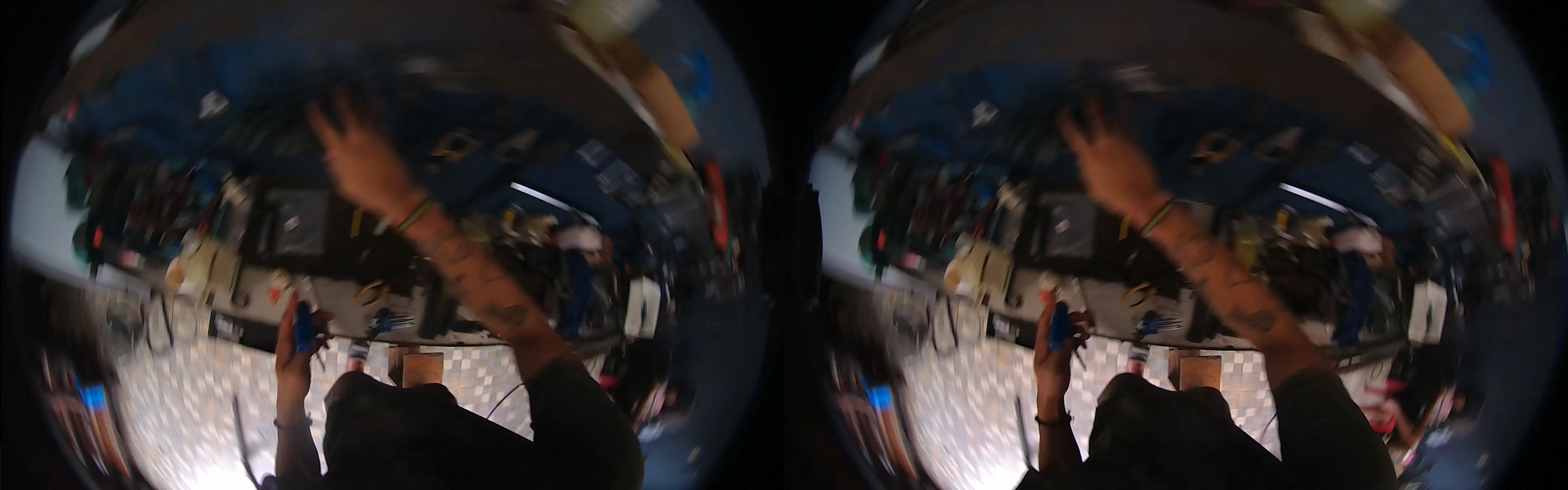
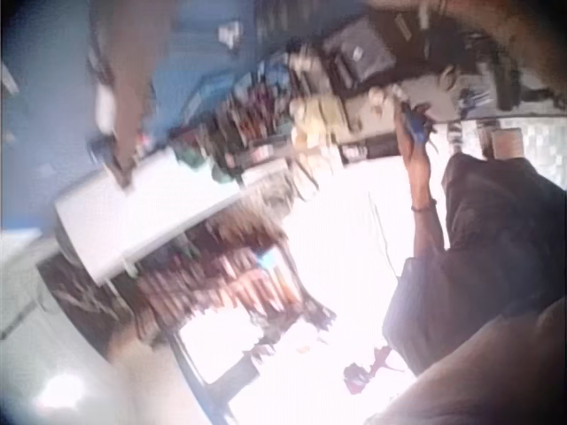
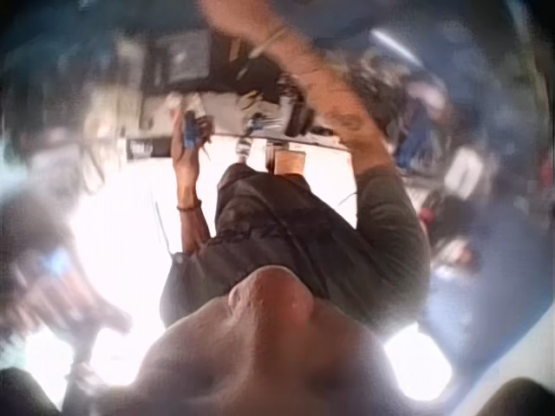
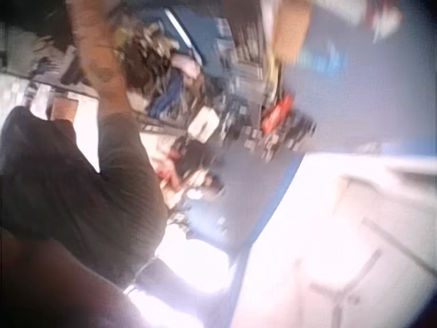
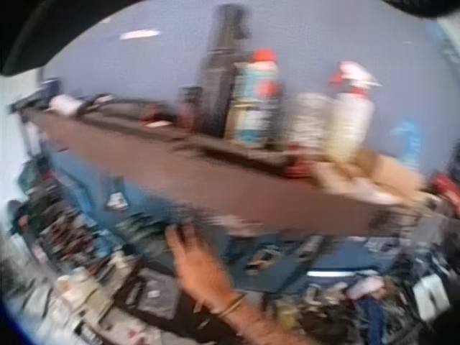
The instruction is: The person moves around a cluttered workshop, picking up and placing down various hand tools such as pliers, screwdrivers, and wrenches. They handle small parts and toolboxes, shifting items on the workbench and wall rack without completing a specific repair.
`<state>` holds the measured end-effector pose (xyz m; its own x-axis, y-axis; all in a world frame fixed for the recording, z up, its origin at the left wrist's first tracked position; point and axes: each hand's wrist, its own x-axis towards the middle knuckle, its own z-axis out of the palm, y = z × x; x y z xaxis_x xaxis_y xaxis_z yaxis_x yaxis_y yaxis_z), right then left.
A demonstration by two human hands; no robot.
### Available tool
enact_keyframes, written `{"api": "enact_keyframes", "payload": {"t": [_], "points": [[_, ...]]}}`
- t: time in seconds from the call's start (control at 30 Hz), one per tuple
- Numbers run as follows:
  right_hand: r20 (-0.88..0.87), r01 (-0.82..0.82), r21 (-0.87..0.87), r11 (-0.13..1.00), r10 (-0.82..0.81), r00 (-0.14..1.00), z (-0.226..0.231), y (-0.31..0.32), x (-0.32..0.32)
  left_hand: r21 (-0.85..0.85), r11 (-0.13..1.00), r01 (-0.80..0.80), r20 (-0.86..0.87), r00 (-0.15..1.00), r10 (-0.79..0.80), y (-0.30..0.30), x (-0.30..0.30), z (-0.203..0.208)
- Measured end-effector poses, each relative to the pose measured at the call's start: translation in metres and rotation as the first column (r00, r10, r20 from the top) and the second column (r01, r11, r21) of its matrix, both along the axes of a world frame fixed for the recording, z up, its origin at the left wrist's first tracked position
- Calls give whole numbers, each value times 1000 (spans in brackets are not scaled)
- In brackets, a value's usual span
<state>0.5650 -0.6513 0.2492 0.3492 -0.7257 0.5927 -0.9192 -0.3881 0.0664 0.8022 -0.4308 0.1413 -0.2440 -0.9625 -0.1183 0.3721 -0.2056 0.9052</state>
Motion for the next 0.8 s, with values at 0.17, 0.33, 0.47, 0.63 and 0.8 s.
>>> {"api": "enact_keyframes", "payload": {"t": [0.17, 0.33, 0.47, 0.63, 0.8], "points": [[758, -515, 594, 618, -217, 615, -58, 153, -17, -143, 989, 24, 367, 930, 31, -13, -51, 31], [844, -350, 536, 768, -483, 233, -76, 299, -75, -251, 867, 431, 681, 715, -158, 11, -144, 46], [883, -149, 468, 871, -454, 122, -94, 357, -159, -123, 869, 479, 581, 745, -329, 65, -233, 65], [919, 189, 326, 926, -357, 168, -68, 408, -341, -247, 861, 445, 549, 796, -254, 111, -310, 45], [999, 192, -12, 981, 3, 51, 17, 382, -531, -130, 934, 333, 665, 728, -167, 185, -331, 37]]}}
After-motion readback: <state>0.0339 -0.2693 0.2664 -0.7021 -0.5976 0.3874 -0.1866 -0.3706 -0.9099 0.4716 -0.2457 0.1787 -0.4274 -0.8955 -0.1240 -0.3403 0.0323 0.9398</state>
